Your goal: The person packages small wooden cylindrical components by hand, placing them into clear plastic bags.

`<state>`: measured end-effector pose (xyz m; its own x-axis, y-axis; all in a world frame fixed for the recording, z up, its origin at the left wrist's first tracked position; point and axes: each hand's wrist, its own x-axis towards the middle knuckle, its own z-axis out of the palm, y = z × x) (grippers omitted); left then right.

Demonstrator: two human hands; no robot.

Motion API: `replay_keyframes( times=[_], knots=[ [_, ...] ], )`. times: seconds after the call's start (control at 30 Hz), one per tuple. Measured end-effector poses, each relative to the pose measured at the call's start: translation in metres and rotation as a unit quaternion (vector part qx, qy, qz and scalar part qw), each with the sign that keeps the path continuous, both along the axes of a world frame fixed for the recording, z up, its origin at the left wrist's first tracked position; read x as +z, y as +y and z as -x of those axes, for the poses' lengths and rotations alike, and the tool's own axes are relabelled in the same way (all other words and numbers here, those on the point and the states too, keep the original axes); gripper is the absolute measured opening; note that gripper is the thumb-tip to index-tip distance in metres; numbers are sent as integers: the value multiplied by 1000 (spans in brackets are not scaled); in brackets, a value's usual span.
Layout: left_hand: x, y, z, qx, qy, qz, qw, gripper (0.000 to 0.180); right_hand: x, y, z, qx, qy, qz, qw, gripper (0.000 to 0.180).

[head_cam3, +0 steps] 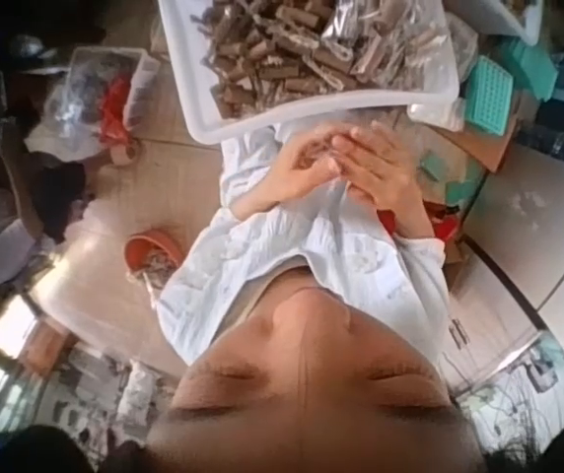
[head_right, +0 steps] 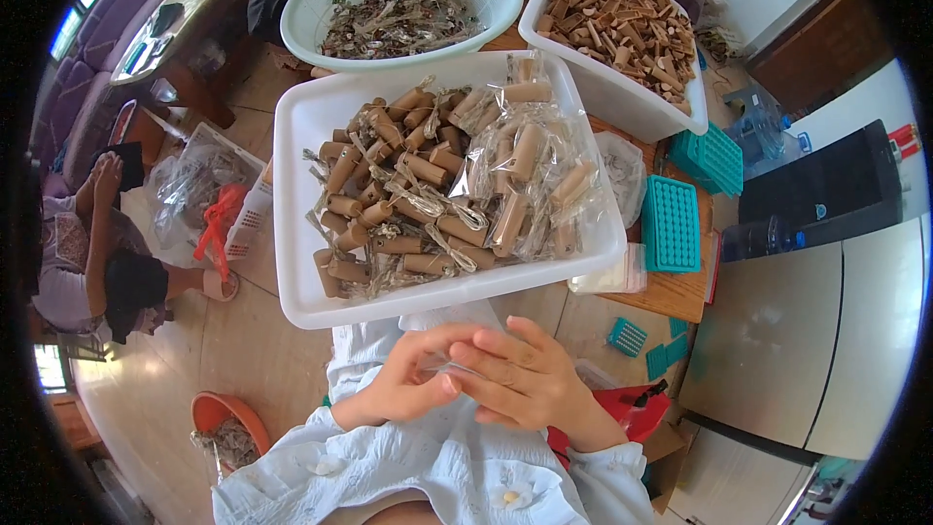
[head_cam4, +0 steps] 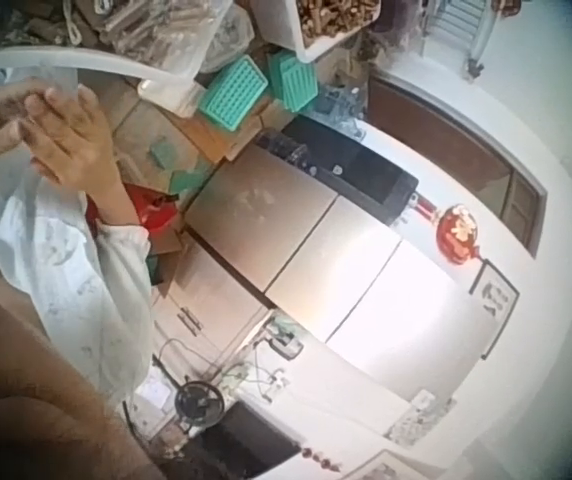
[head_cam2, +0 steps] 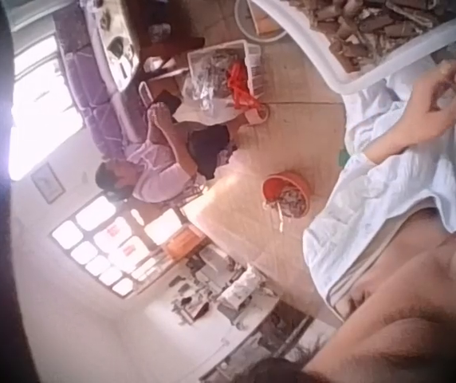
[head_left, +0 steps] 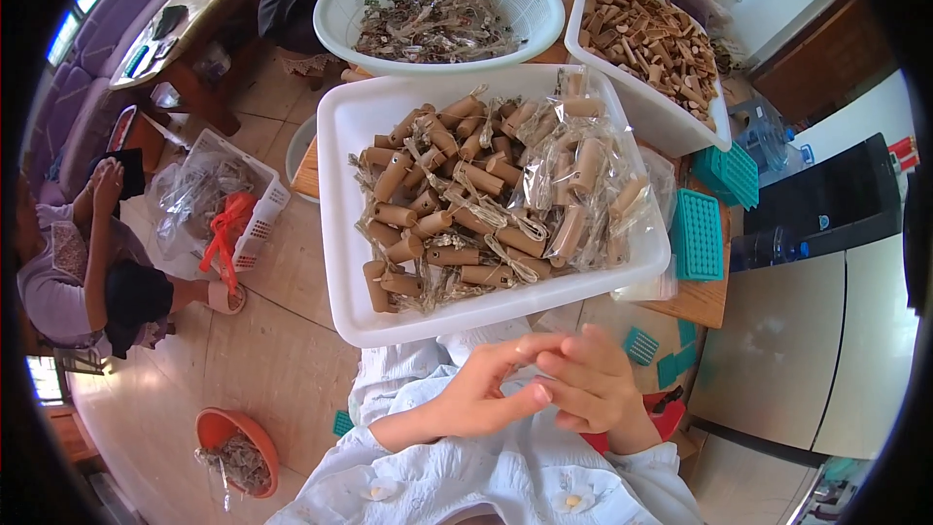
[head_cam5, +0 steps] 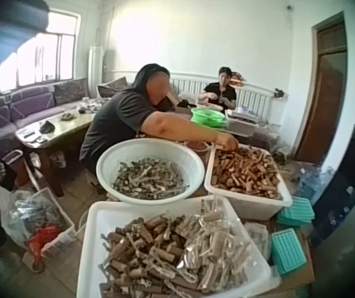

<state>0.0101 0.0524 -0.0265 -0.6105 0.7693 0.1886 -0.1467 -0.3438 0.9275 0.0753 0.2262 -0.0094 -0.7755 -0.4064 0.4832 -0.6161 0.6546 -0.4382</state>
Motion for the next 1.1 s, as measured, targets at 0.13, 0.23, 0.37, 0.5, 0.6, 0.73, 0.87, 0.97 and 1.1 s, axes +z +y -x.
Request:
replay_keyframes(
  times=[0.13,0.23,0.37,0.5,0.6,0.73,0.87,0.97,1.1],
  knots=[
    [6,-15,3,9,-67,50,996,35,9,0,14,65,-8,-34,997,26],
    [10,-30,5,18,-62,90,994,25,17,-1,35,200,-111,68,971,21],
    [16,-42,16,-39,88,77,992,17,60,5,68,398,-228,89,884,16],
    [22,-46,19,-30,201,75,976,18,79,7,94,238,-187,84,950,15],
    [27,-42,25,-26,232,65,970,20,58,-22,142,38,-119,-9,992,17],
    [36,-21,24,3,255,27,967,22,24,-48,165,38,-86,-165,982,16],
    [25,-18,18,-13,214,21,976,20,12,-51,173,52,-72,-289,953,16],
    [20,-21,19,-27,189,41,981,18,14,-56,171,8,-54,-289,956,15],
    [15,-21,23,-1,207,22,978,19,13,-62,171,0,-37,-339,940,12]
  ],
)
